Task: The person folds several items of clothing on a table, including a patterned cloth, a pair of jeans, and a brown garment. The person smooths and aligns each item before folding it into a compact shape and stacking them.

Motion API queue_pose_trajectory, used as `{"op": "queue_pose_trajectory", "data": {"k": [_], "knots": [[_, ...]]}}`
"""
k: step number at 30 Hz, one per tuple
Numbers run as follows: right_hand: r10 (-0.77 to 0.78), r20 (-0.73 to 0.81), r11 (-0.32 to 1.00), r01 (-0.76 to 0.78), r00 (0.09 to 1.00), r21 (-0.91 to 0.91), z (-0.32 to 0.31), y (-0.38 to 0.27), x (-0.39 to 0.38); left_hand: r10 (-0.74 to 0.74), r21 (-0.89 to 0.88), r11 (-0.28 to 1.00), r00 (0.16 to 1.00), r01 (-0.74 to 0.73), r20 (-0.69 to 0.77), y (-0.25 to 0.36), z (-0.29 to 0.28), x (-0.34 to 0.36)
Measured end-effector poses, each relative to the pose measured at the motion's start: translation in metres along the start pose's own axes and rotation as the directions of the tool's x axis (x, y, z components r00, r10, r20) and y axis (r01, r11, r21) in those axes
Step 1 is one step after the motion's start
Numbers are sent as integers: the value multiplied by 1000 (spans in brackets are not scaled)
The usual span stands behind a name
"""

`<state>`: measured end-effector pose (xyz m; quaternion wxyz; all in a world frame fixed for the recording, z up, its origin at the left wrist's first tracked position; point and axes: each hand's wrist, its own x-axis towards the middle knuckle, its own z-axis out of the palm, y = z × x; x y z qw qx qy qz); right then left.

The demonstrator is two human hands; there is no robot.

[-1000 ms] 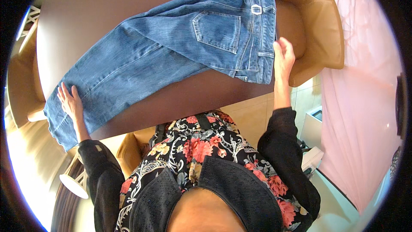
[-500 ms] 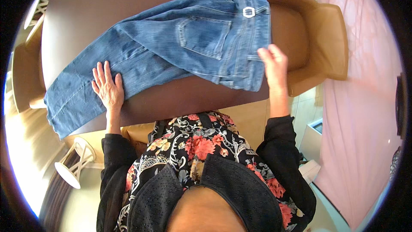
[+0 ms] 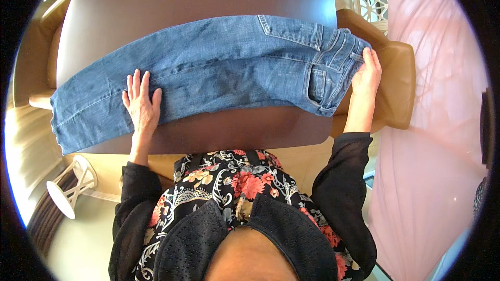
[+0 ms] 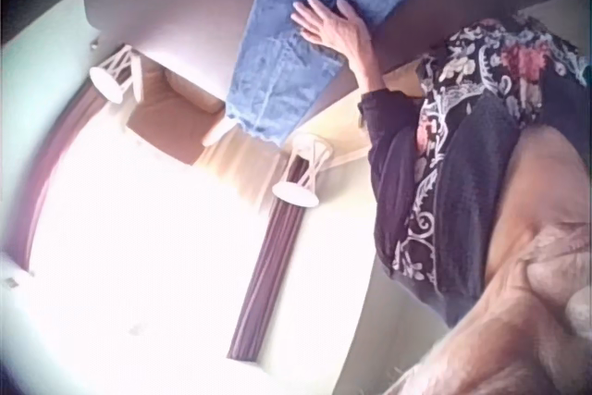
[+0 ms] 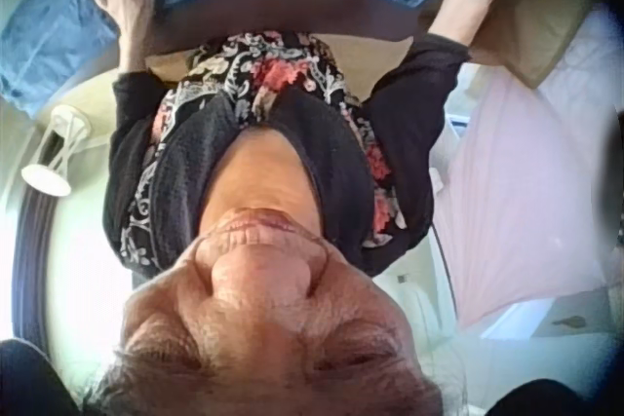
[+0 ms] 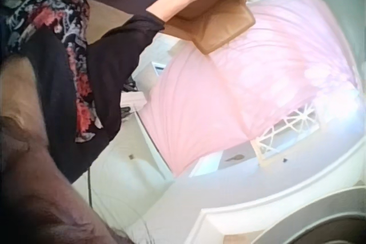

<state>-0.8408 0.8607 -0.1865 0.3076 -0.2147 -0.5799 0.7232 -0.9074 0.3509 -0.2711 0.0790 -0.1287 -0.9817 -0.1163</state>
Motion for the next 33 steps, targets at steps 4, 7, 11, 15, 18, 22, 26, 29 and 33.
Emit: {"op": "queue_pose_trajectory", "data": {"k": [4,7,11,15,18,22,26,29,33], "knots": [[57,-39,998,-58,998,-31,3,-13,-8,106,-149,979,969,-142,-225,21,-35,30],[37,-50,998,-39,998,-41,-3,-10,-6,235,-272,918,948,-289,-214,42,-44,63],[67,-113,995,-75,991,-73,-6,6,12,448,-442,782,890,-439,-92,87,-24,86],[-196,-139,706,41,971,-707,-45,34,52,563,-385,750,824,-538,-53,145,17,97],[-472,103,509,366,875,-779,27,20,23,525,-206,842,845,-499,98,151,45,99],[-426,602,226,724,675,-652,106,32,-25,513,-153,857,846,-493,143,155,43,102],[-252,731,62,764,635,-642,98,87,-18,468,-131,883,865,-450,182,160,39,102],[-251,771,12,799,585,-602,81,82,-3,449,-228,882,884,-413,133,155,42,103],[-182,795,-78,797,579,-599,78,54,19,423,-350,841,905,-412,-47,173,36,124]]}}
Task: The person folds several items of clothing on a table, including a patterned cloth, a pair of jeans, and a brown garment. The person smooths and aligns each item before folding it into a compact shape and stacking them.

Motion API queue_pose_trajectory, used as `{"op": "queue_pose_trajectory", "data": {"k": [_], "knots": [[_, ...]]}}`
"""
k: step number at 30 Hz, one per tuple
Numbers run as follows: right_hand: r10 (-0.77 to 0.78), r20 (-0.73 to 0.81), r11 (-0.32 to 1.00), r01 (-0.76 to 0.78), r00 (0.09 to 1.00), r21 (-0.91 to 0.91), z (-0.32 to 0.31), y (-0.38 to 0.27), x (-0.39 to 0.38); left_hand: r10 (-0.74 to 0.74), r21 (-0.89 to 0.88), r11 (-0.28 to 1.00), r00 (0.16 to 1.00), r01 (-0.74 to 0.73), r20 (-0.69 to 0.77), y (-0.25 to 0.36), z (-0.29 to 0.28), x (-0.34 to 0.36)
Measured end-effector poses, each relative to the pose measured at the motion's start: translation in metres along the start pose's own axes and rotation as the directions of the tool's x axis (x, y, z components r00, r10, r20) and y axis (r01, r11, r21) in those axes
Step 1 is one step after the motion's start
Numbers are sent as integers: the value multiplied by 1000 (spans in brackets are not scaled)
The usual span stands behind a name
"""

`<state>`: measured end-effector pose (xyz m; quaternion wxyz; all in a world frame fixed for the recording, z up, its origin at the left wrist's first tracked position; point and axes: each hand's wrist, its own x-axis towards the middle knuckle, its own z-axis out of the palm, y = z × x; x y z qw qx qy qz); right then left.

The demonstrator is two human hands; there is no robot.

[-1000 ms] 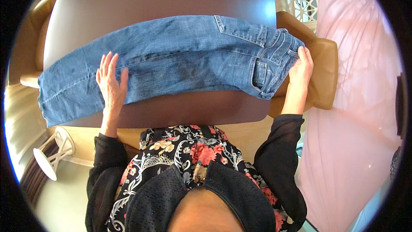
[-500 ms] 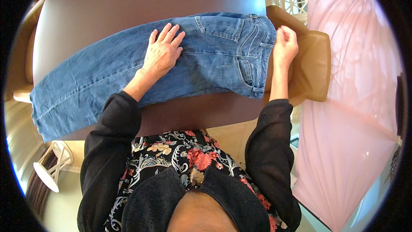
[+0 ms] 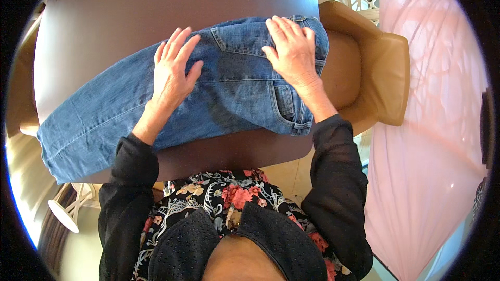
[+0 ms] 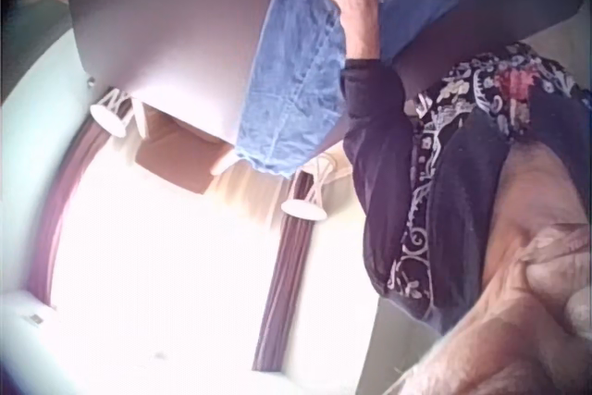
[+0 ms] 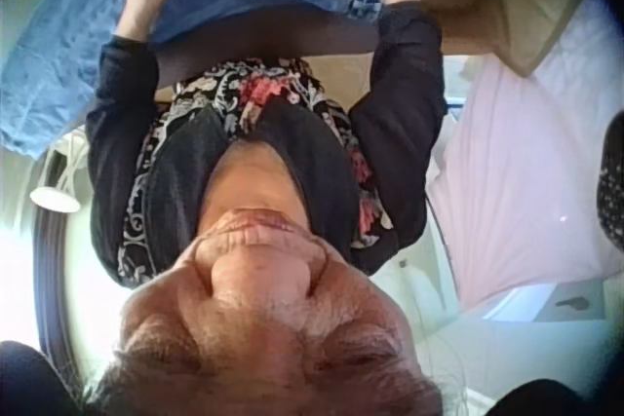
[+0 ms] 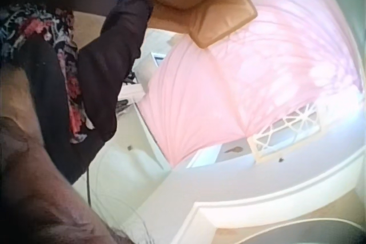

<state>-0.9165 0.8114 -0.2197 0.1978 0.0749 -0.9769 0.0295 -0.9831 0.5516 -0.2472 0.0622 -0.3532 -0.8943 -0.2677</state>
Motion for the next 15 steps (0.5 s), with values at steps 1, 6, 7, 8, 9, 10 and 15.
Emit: {"op": "queue_pose_trajectory", "data": {"k": [1,6,7,8,9,10,15], "knots": [[27,92,1000,-26,995,-17,-8,7,8,31,5,1000,999,-31,-21,6,1,13],[26,531,1000,-17,847,-21,-23,47,18,96,10,995,989,-98,109,23,12,63],[-17,503,999,-7,864,46,-24,54,14,172,20,985,982,-174,73,23,17,67],[-58,471,994,5,880,113,-23,61,7,165,0,986,975,-166,151,25,19,71],[-96,438,983,16,894,183,-25,65,2,157,-20,987,960,-157,233,26,20,73],[-82,485,982,-11,870,186,-28,69,0,150,-39,989,938,-145,313,27,21,75],[-141,327,959,47,934,279,-26,82,-8,160,-169,977,972,-131,172,20,29,72]]}}
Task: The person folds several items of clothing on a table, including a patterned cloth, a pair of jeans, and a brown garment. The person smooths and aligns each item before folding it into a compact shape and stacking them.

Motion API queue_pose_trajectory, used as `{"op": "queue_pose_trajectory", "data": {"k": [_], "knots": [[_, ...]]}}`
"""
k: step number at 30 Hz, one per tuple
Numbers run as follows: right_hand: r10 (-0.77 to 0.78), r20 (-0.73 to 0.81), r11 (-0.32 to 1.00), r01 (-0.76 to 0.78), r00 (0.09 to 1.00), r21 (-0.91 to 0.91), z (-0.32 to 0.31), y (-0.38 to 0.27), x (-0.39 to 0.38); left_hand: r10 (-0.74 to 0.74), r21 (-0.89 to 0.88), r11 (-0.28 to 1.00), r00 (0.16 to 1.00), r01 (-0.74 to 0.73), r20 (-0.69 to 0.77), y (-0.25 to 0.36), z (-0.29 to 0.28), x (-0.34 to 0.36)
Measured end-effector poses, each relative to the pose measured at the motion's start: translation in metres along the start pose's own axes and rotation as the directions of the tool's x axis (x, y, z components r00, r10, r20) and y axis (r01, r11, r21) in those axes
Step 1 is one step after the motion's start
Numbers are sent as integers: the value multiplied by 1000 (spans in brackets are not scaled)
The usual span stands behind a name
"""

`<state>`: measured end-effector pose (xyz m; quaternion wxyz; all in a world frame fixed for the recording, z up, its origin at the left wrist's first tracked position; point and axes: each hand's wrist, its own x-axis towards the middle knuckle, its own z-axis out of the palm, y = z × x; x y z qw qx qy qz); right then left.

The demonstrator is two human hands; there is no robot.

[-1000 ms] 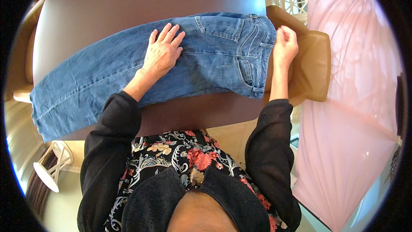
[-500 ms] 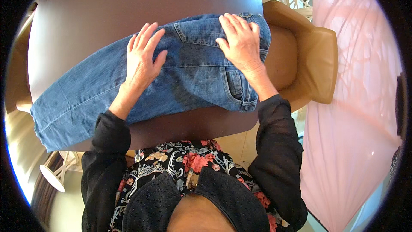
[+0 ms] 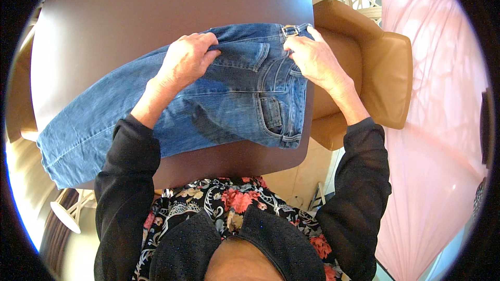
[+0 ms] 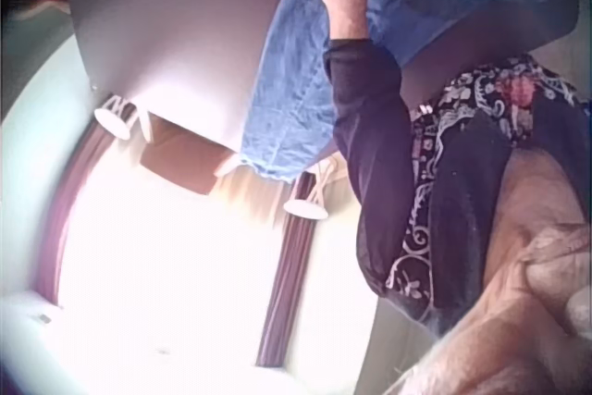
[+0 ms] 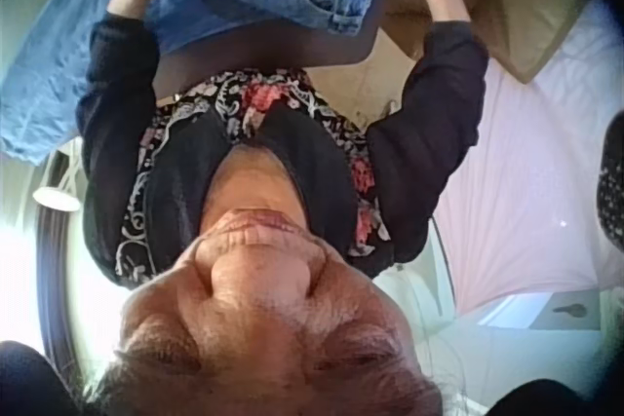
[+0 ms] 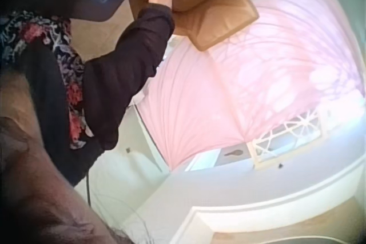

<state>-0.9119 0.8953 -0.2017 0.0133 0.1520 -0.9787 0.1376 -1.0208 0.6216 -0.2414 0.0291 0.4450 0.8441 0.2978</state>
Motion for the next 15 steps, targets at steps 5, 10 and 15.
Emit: {"op": "queue_pose_trajectory", "data": {"k": [5,10,15], "knots": [[173,9,984,-173,985,48,-6,-4,15,-155,-20,988,988,155,0,-2,0,-4],[282,-35,953,-276,959,123,26,25,17,-223,-57,973,975,222,-10,-11,12,6],[340,-126,935,-321,932,147,49,34,30,-254,-11,967,966,254,-50,-25,20,11]]}}
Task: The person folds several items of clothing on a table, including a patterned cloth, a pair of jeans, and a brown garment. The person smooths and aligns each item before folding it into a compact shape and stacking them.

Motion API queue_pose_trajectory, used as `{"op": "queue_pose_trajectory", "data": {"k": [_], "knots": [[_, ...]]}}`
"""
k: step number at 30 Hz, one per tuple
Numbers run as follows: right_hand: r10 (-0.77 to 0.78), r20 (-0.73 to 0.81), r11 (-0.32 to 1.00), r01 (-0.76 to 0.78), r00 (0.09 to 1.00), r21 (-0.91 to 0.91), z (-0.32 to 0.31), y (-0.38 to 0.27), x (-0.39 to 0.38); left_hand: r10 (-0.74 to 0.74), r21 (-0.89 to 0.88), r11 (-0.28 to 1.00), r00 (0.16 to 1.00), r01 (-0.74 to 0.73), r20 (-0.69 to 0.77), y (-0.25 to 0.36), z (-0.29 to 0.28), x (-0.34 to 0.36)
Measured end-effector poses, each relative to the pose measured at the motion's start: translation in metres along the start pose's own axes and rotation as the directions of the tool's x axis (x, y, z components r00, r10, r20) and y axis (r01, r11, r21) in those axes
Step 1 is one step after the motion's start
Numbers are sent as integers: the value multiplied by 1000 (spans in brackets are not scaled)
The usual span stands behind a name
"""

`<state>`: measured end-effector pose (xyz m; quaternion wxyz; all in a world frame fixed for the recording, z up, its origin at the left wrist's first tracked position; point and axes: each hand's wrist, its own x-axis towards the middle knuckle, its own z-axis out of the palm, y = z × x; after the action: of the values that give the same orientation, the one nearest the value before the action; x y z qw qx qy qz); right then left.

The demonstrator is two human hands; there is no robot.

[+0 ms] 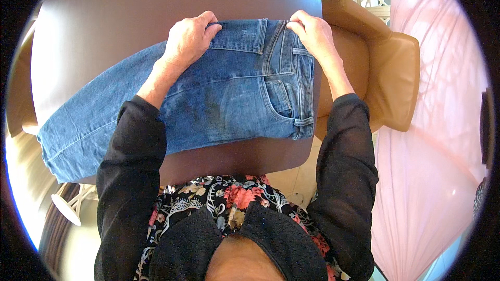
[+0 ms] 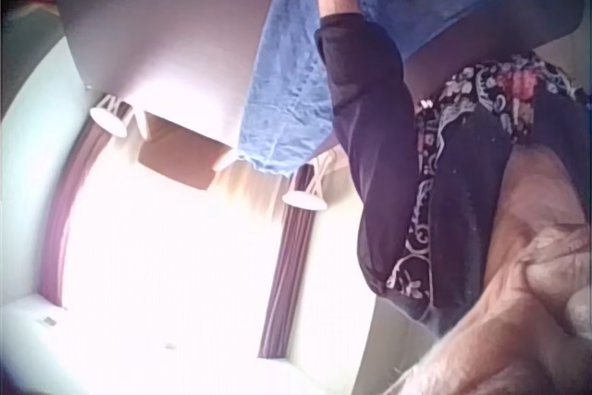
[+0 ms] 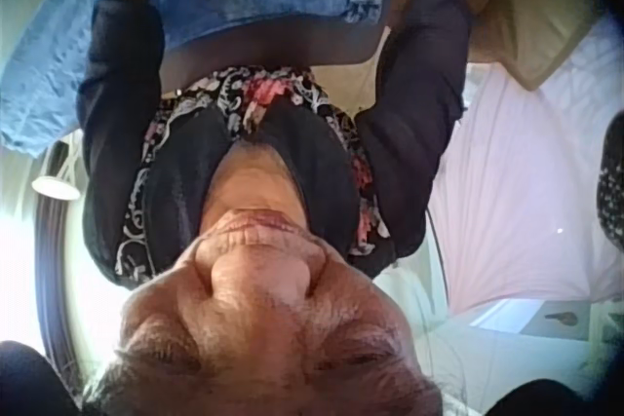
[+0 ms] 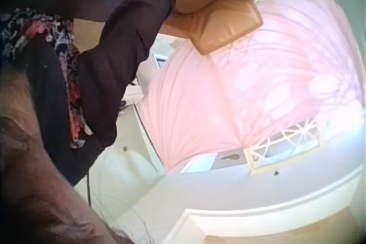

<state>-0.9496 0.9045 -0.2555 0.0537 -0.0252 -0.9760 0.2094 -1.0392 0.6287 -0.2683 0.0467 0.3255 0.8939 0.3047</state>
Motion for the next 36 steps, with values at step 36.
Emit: {"op": "queue_pose_trajectory", "data": {"k": [36], "knots": [[-286,37,919,285,958,-273,36,-46,-108,305,386,876,952,-288,20,15,-1,-39]]}}
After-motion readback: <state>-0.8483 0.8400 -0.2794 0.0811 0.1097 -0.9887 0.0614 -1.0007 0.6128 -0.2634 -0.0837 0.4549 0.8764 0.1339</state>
